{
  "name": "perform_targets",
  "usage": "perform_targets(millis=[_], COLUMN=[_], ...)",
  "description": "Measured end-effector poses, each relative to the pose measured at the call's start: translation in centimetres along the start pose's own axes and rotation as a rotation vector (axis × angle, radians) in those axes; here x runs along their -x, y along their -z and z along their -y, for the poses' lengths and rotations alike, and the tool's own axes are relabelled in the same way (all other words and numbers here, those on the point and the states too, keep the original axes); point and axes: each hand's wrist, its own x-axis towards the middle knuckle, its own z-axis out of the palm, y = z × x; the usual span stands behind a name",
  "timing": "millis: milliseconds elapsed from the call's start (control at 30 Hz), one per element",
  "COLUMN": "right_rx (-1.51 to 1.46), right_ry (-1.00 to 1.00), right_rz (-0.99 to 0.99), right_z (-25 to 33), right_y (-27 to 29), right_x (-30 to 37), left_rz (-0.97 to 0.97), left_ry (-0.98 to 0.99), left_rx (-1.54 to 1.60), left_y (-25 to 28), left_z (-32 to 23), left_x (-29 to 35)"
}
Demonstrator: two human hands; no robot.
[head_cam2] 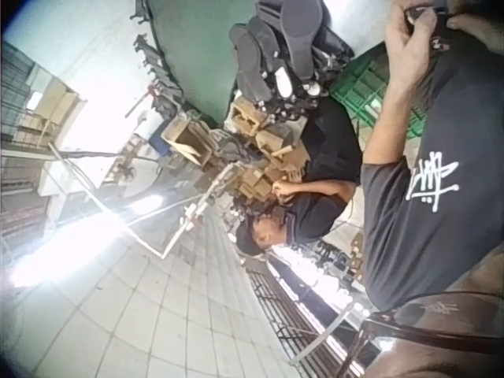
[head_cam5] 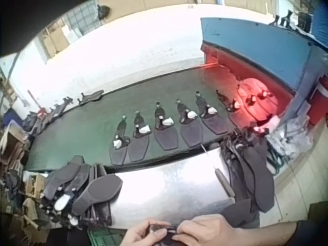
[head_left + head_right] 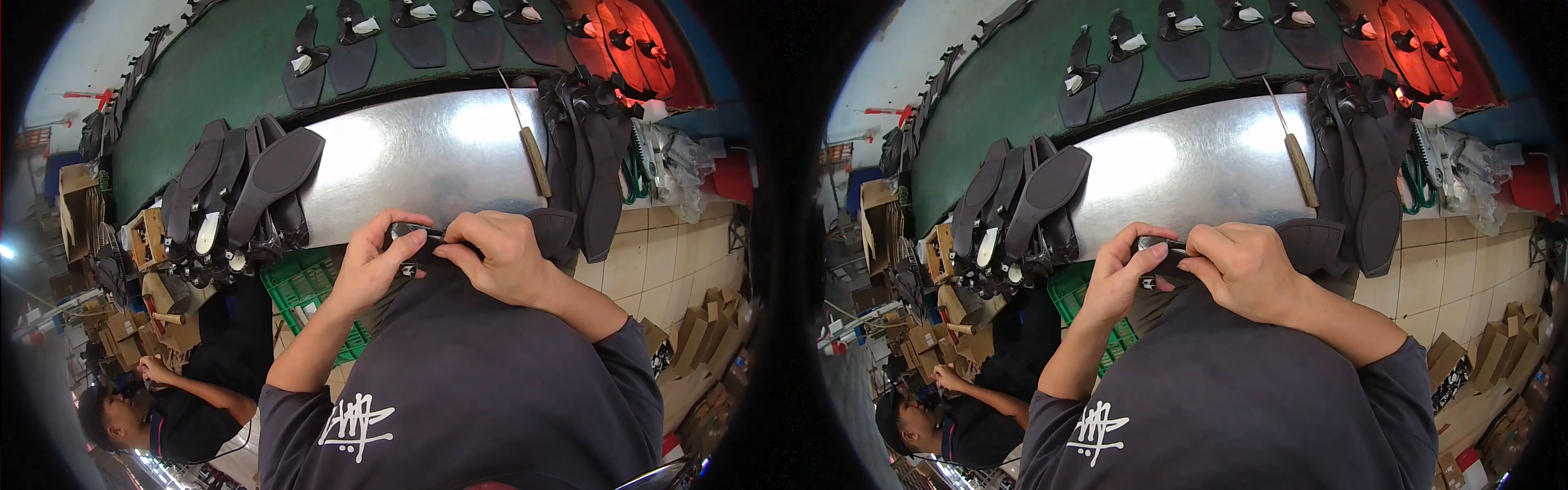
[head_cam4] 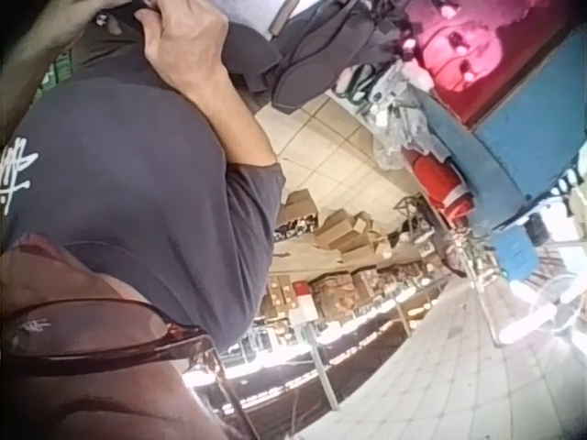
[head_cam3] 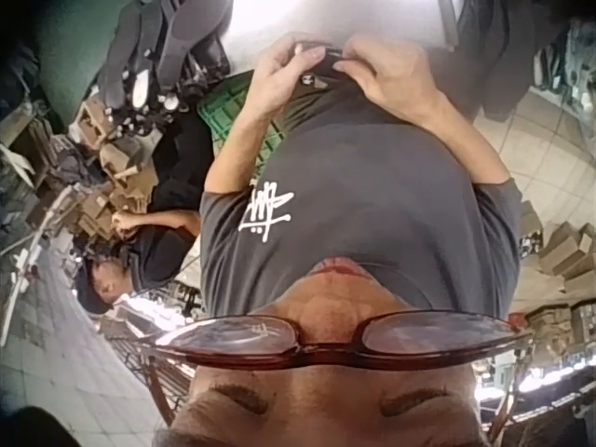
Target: Manually assemble and check shoe sole components.
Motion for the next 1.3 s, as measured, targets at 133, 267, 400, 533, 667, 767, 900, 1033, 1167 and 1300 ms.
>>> perform_targets(millis=[133, 267, 400, 533, 667, 767, 900, 1033, 1167, 1300], right_rx=[-0.044, -0.014, 0.12, 0.094, -0.02, -0.166, -0.404, -0.374, -0.247, 0.128], right_ry=[-0.043, -0.028, 0.173, 0.18, 0.004, -0.117, -0.356, -0.283, -0.111, -0.011], right_rz=[0.012, -0.02, -0.072, -0.094, -0.042, 0.024, 0.148, 0.262, 0.344, -0.319], right_z=[-0.4, -0.2, -0.4, -1.0, -0.6, -0.2, 0.8, 0.7, 0.0, -1.7], right_y=[-0.3, -0.5, -1.0, -1.1, -0.7, -0.2, 0.7, 1.5, 1.6, 4.5], right_x=[0.4, 0.6, 0.4, 0.3, 0.4, 0.3, 0.3, 0.0, -1.2, -3.7], left_rz=[-0.069, -0.164, -0.225, -0.273, -0.235, -0.239, -0.215, -0.164, -0.121, -0.325], left_ry=[-0.006, -0.064, -0.178, -0.197, -0.238, -0.255, -0.24, -0.234, -0.239, -0.276], left_rx=[-0.009, -0.019, -0.048, -0.008, -0.088, -0.121, -0.056, -0.093, -0.059, 0.335], left_y=[-0.2, -0.4, -0.9, -1.3, -0.9, -1.0, -1.4, -1.2, -0.3, 2.1], left_z=[0.7, 1.4, 1.9, 2.5, 2.9, 2.7, 2.1, 1.9, 1.3, 1.9], left_x=[-0.1, -0.2, -0.5, -0.3, 0.5, 1.4, 2.3, 2.9, 2.9, 1.6])
